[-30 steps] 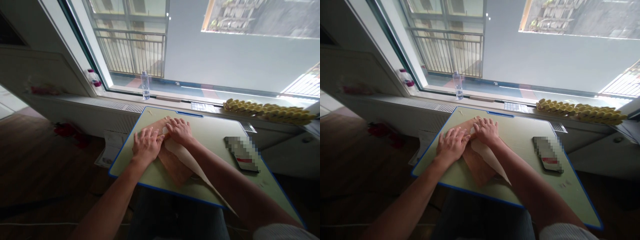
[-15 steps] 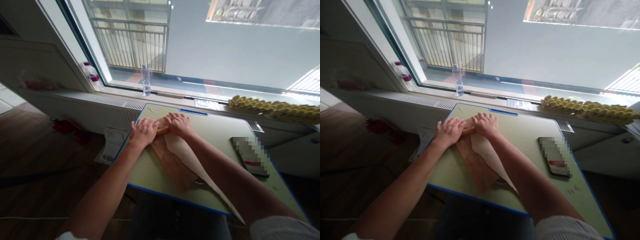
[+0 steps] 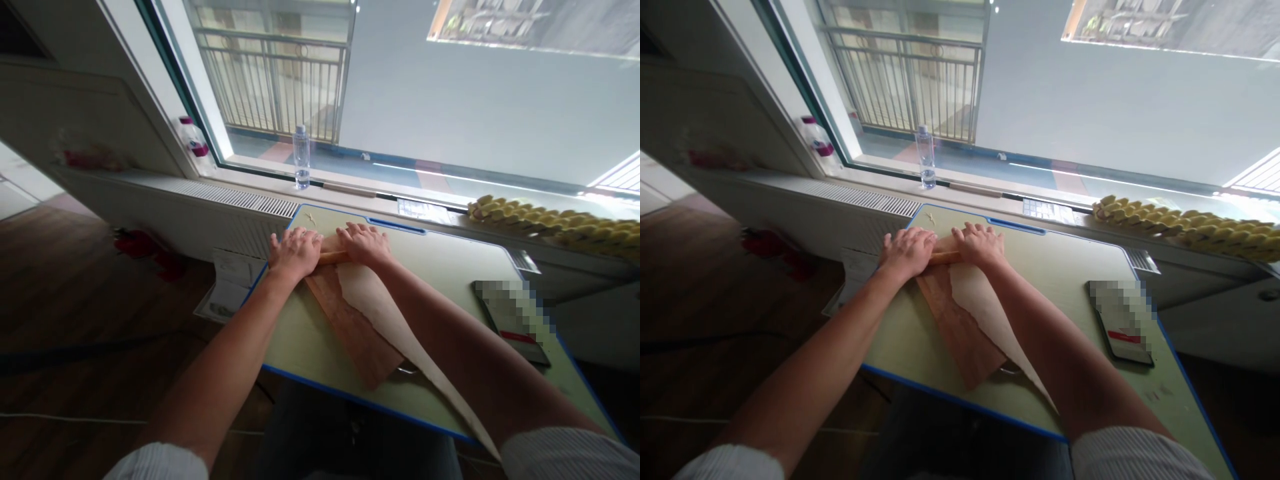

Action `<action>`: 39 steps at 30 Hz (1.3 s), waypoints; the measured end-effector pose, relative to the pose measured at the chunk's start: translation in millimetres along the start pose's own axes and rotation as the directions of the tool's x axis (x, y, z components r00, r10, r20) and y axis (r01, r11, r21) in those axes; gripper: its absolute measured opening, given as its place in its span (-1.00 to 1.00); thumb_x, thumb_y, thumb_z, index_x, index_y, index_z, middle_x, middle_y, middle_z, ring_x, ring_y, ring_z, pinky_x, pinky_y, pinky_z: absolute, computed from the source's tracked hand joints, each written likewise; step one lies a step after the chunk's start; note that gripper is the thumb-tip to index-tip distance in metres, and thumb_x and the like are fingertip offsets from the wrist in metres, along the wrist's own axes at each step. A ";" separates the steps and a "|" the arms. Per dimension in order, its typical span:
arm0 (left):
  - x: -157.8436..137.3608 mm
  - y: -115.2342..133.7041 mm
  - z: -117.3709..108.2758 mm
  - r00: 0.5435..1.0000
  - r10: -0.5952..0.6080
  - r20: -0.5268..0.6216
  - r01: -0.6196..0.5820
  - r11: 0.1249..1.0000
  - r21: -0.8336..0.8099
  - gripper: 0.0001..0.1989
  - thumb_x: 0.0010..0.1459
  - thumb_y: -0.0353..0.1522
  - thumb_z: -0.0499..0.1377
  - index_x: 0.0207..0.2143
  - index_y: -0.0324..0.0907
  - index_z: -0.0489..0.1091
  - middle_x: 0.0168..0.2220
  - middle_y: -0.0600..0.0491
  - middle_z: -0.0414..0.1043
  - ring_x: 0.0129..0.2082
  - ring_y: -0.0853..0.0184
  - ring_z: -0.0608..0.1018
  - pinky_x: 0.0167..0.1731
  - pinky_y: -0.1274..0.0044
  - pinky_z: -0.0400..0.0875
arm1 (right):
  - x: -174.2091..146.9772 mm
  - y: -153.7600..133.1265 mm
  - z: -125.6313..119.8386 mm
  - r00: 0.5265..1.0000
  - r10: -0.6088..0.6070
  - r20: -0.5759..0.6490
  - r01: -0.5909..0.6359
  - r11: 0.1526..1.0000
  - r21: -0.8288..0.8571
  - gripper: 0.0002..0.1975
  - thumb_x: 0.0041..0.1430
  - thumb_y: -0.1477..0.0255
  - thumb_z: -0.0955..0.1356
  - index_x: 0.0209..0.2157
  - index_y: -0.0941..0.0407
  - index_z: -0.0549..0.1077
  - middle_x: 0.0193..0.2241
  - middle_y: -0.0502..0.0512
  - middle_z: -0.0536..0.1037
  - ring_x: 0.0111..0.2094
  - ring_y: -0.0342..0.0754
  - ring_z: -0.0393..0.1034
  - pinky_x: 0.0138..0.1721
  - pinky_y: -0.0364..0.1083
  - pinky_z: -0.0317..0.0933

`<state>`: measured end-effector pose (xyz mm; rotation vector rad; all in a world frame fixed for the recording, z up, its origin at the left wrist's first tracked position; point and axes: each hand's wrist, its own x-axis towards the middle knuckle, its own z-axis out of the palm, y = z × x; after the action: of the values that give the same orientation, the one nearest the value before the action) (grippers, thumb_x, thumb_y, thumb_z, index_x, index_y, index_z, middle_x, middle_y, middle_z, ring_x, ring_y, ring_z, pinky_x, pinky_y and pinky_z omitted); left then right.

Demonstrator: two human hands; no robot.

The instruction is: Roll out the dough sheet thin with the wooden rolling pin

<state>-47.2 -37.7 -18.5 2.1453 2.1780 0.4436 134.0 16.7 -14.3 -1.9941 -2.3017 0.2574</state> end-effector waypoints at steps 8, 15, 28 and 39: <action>-17.2 -0.3 7.8 0.992 0.083 -0.100 -0.084 0.997 -0.004 -0.56 0.42 -0.18 -0.04 0.10 0.05 0.58 0.25 -0.04 0.51 0.23 0.01 0.44 0.36 -0.06 0.07 | -46.9 -1.1 1.3 0.996 0.012 -0.086 -0.017 0.998 -0.058 -0.37 0.52 0.04 0.03 0.43 -0.06 0.25 0.37 0.19 0.38 0.32 0.28 0.23 0.33 0.45 -0.02; -33.0 -0.1 7.2 0.990 0.106 -0.097 -0.109 0.994 -0.030 -0.51 0.40 -0.21 -0.04 0.26 0.12 0.47 0.37 -0.01 0.39 0.35 0.04 0.34 0.40 -0.13 -0.06 | -100.4 -4.1 -0.6 1.000 -0.015 -0.020 0.014 0.997 -0.082 -0.36 0.54 0.08 -0.03 0.35 0.05 0.35 0.39 0.30 0.33 0.37 0.28 0.16 0.36 0.54 -0.12; -30.9 15.3 9.3 0.991 0.070 -0.114 -0.071 0.998 0.001 -0.53 0.37 -0.26 -0.04 0.19 0.04 0.52 0.33 -0.05 0.44 0.28 0.02 0.41 0.28 0.02 0.15 | -70.2 16.8 6.2 0.991 0.088 -0.105 -0.091 0.995 -0.028 -0.30 0.53 0.02 -0.03 0.50 0.00 0.15 0.51 0.21 0.13 0.46 0.25 0.03 0.39 0.46 -0.10; -14.1 19.0 10.0 0.992 0.048 -0.114 -0.046 0.999 0.018 -0.51 0.31 -0.27 0.00 0.19 -0.02 0.53 0.25 -0.11 0.50 0.19 -0.03 0.48 0.19 0.05 0.24 | -54.3 21.1 3.1 0.992 0.058 -0.109 -0.055 0.998 0.028 -0.34 0.51 0.01 0.02 0.46 -0.05 0.21 0.46 0.15 0.23 0.39 0.25 0.15 0.36 0.40 0.02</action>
<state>-25.8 -50.1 -25.8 2.2367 2.1983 0.5678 162.0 -34.4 -18.7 -2.0102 -2.1689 0.1747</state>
